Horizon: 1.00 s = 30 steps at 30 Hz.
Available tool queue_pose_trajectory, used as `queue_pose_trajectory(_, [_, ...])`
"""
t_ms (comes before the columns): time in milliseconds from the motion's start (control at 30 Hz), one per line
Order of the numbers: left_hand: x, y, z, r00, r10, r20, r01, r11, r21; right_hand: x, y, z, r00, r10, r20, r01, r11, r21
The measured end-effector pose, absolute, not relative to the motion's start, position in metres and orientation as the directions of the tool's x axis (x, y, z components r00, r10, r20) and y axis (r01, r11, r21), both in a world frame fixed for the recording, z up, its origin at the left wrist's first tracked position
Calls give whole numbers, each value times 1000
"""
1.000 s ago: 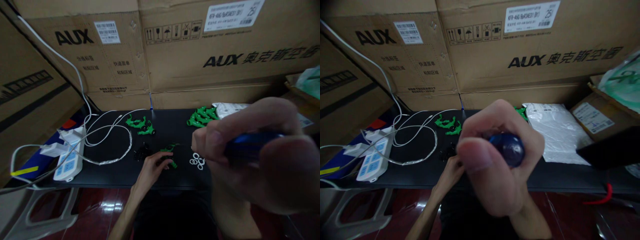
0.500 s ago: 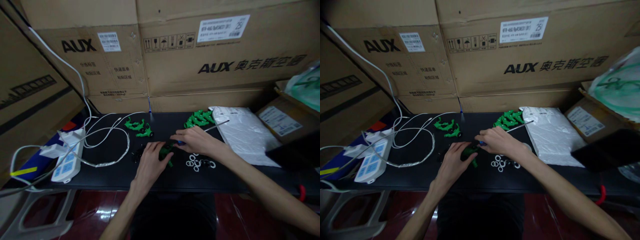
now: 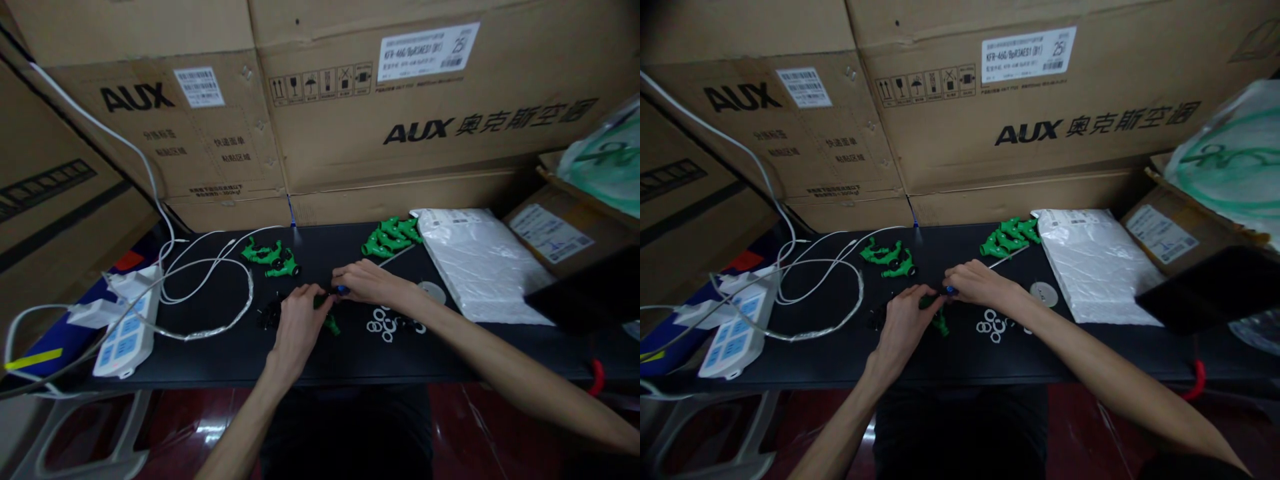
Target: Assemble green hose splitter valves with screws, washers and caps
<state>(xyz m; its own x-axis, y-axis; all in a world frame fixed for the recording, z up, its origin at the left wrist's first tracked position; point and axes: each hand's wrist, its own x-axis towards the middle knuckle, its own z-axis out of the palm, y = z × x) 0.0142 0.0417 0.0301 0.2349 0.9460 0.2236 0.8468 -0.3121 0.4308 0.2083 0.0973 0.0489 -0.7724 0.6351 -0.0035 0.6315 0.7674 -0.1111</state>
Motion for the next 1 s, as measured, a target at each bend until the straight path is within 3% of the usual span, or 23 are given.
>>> queue_pose_trajectory(567, [19, 43, 24, 238, 929, 285, 857, -339, 388, 213, 99, 38, -764, 645, 4, 638, 757, -141])
queue_pose_trajectory(1000, [9, 42, 32, 293, 931, 216, 769, -364, 525, 217, 62, 86, -711, 698, 84, 688, 716, -117])
